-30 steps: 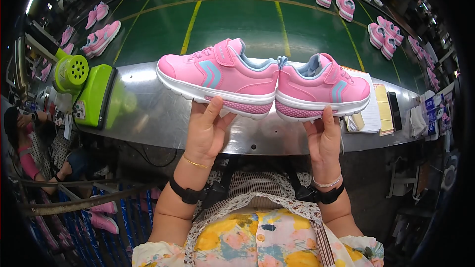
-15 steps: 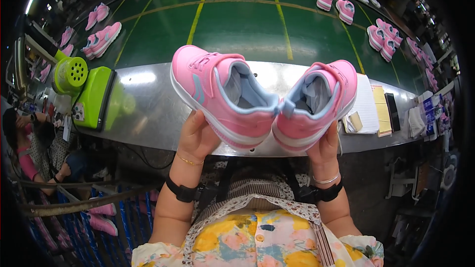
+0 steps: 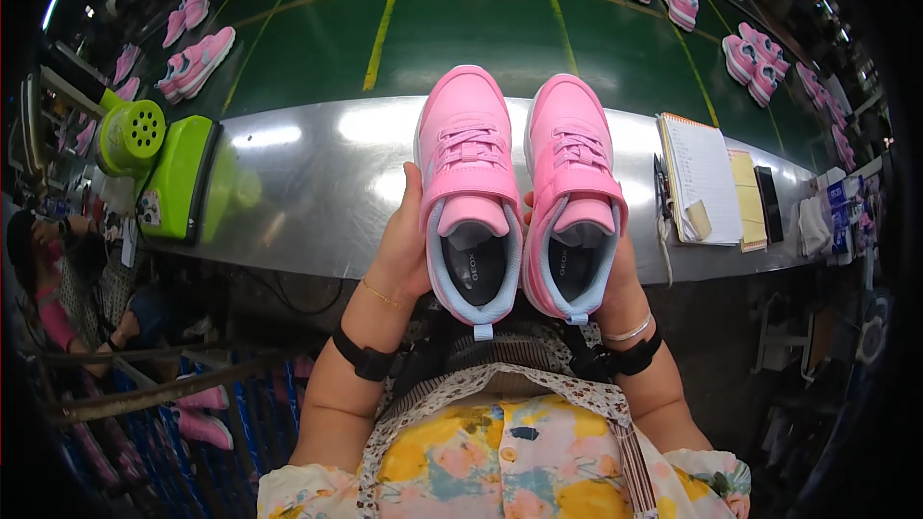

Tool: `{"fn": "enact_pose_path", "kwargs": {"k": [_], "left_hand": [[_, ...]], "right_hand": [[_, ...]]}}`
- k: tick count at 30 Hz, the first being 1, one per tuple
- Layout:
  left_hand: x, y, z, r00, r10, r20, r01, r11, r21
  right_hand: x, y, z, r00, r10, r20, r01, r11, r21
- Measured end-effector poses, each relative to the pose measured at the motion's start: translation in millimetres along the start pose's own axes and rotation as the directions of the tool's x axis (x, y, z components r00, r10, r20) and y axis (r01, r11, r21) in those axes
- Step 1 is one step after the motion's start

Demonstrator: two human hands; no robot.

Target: Inspecting and cleaning finished shoes at a quality control station in a factory.

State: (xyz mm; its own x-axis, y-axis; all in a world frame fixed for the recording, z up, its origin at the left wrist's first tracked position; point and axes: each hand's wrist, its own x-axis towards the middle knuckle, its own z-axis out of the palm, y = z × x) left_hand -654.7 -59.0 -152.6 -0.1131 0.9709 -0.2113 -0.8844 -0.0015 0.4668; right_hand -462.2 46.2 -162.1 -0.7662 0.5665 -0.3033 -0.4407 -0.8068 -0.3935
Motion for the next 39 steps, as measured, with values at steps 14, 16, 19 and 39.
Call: {"fn": "enact_pose_path", "kwargs": {"k": [14, 16, 19, 39], "left_hand": [[-4, -1, 5, 0.998, 0.004, 0.069, -0.022, 0.968, 0.251], [-4, 0, 0, 0.997, 0.005, 0.074, -0.026, 0.959, 0.282], [-3, 0, -2, 0.995, -0.001, 0.097, -0.03, 0.949, 0.314], [-10, 9, 13, 0.992, 0.015, 0.123, -0.055, 0.943, 0.329]], "right_hand": [[-8, 7, -5, 0.982, -0.035, 0.185, 0.085, 0.959, -0.27], [-7, 8, -8, 0.984, -0.032, 0.173, 0.076, 0.965, -0.252], [-5, 6, -15, 0.974, -0.014, 0.225, 0.088, 0.943, -0.321], [2, 12, -20, 0.957, -0.003, 0.29, 0.027, 0.997, -0.076]]}}
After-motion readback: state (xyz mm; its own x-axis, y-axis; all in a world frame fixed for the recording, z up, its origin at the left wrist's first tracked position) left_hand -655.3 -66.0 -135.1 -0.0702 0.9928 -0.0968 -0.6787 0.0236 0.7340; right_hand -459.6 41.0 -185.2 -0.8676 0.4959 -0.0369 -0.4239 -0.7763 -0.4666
